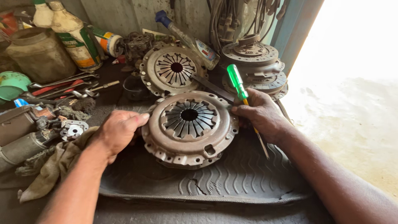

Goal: The person manipulates automotive clutch pressure plates on a workbench. They use a screwdriver to pry and align internal components, wipe the metal surfaces with a cloth, and use a metal file on the assembly.

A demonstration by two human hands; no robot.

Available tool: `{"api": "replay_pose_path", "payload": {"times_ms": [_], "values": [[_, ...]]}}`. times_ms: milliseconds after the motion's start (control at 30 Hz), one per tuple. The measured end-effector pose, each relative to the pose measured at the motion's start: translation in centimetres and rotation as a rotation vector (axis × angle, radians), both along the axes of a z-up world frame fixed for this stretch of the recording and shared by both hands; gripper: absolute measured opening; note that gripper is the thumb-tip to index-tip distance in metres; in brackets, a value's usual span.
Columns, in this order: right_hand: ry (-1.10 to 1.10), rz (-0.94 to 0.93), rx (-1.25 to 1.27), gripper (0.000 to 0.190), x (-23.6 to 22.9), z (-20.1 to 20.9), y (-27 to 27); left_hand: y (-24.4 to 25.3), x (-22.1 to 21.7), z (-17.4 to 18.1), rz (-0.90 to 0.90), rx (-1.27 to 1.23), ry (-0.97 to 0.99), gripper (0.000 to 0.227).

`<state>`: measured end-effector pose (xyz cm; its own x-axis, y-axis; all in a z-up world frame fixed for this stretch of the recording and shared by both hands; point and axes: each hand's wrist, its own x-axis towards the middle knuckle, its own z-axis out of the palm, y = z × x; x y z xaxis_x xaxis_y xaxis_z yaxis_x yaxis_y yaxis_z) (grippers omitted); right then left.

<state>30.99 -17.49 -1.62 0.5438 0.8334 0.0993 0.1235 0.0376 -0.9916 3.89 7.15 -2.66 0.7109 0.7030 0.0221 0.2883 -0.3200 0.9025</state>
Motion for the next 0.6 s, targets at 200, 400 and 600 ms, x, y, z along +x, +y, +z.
{"api": "replay_pose_path", "payload": {"times_ms": [200, 400, 600], "values": [[0.024, 0.041, -0.017, 0.013, 0.7, -0.1, -0.2, -0.8, 0.5, 0.4, 0.151, 0.009, -0.033, 0.047], [0.012, 0.028, -0.004, 0.015, 0.5, -0.3, -0.2, -0.2, 1.2, -0.4, 0.147, 0.115, 0.050, 0.049], [0.031, -0.063, 0.046, 0.016, 0.4, -0.3, 0.6, -0.8, 1.1, -0.2, 0.082, 0.045, -0.107, 0.036]]}}
